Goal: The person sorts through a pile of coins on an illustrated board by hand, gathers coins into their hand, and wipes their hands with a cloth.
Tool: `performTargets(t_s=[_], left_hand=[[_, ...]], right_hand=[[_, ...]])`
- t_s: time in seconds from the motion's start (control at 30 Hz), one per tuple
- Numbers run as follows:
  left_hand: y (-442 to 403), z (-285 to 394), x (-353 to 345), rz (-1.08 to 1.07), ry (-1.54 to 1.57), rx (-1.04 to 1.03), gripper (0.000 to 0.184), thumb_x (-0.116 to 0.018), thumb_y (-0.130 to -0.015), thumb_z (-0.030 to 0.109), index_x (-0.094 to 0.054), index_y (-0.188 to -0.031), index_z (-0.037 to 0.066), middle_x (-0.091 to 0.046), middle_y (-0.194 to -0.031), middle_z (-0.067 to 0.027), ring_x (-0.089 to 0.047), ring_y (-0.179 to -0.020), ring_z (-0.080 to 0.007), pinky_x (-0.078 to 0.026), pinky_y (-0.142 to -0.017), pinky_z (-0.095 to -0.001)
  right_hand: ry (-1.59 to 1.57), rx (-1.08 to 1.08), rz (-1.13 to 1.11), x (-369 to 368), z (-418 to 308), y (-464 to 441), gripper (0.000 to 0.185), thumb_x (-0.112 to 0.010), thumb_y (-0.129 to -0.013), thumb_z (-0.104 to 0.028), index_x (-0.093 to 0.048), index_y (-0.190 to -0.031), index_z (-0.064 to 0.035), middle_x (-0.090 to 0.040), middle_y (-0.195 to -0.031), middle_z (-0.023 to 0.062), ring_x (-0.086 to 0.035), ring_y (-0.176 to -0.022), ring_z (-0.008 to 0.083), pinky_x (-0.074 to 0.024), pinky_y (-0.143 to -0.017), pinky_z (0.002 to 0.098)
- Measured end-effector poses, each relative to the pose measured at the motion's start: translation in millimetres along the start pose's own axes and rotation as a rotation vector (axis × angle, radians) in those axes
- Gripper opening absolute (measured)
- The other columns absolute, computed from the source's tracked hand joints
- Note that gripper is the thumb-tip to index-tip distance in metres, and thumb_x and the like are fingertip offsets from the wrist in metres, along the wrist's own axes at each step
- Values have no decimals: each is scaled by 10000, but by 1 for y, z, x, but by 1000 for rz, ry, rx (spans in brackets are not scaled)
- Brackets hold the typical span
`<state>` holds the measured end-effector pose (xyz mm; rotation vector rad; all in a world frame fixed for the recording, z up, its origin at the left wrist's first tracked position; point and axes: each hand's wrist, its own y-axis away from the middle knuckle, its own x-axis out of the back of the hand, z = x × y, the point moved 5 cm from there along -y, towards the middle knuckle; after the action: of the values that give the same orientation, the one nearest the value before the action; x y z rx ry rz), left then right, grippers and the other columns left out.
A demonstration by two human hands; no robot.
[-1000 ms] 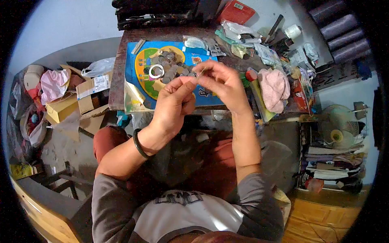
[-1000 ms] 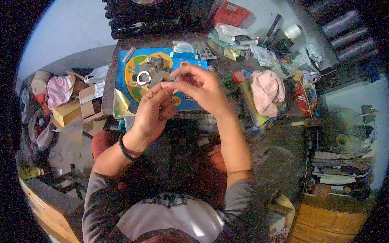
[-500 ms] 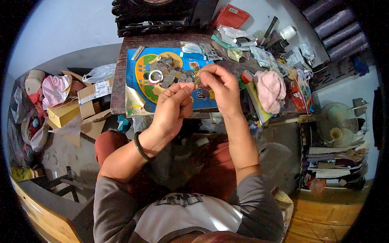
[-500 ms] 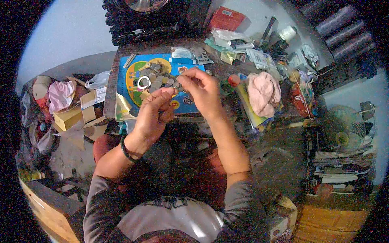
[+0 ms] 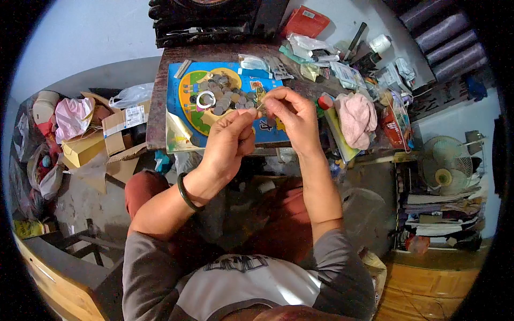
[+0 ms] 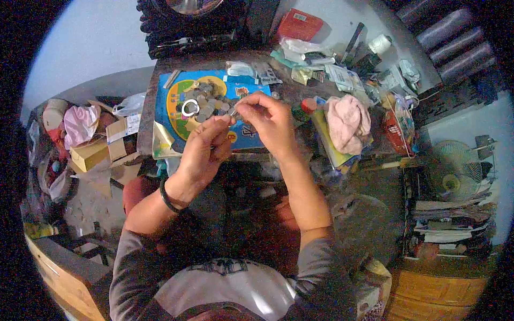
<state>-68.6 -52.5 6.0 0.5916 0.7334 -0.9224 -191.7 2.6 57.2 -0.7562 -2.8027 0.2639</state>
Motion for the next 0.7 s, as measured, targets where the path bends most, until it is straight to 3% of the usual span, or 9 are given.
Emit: performTargets(t_s=[0.13,0.4,0.47,0.57,0.6,0.7], left_hand=[[0,-1,-1,25,27,-7,182,-522,-956,245,-595,-915,84,-284,-580,81,-243,-462,-47,-189,-435,-227],[6,-1,-4,82,60,-8,269,-494,-977,281,-575,-829,71,-264,-539,73,-214,-435,-56,-166,-416,-240],[13,-10,-10,-29,-4,73,283,-515,-962,326,-564,-797,101,-285,-534,70,-238,-432,-69,-185,-419,-241],[22,-33,-14,-98,-109,214,332,-545,-949,357,-555,-729,108,-310,-502,63,-265,-417,-76,-197,-413,-247],[23,-42,-15,-118,-162,249,335,-549,-948,356,-555,-727,105,-323,-503,61,-271,-418,-76,-201,-413,-246],[25,-62,-8,-141,-200,326,332,-555,-950,342,-559,-727,96,-367,-508,54,-299,-429,-70,-225,-420,-237]], right_hand=[[-201,27,86,13,4,-4,110,-572,-915,-92,-608,-951,6,-579,-797,23,-528,-715,93,-425,-668,233],[-84,65,118,12,-15,2,104,-551,-928,-94,-594,-933,0,-618,-792,43,-556,-702,99,-452,-656,244],[-26,132,145,17,-30,8,82,-563,-914,-83,-601,-915,-10,-662,-829,40,-580,-695,85,-452,-636,237],[627,231,136,25,-52,19,38,-595,-873,-80,-603,-874,-44,-650,-808,62,-630,-690,152,-462,-632,259],[871,327,101,24,-59,23,41,-620,-819,-76,-600,-846,-53,-620,-791,92,-632,-689,236,-471,-622,331],[976,219,-33,24,-51,32,77,-635,-800,-37,-609,-872,-34,-606,-774,81,-618,-687,209,-455,-602,314]])
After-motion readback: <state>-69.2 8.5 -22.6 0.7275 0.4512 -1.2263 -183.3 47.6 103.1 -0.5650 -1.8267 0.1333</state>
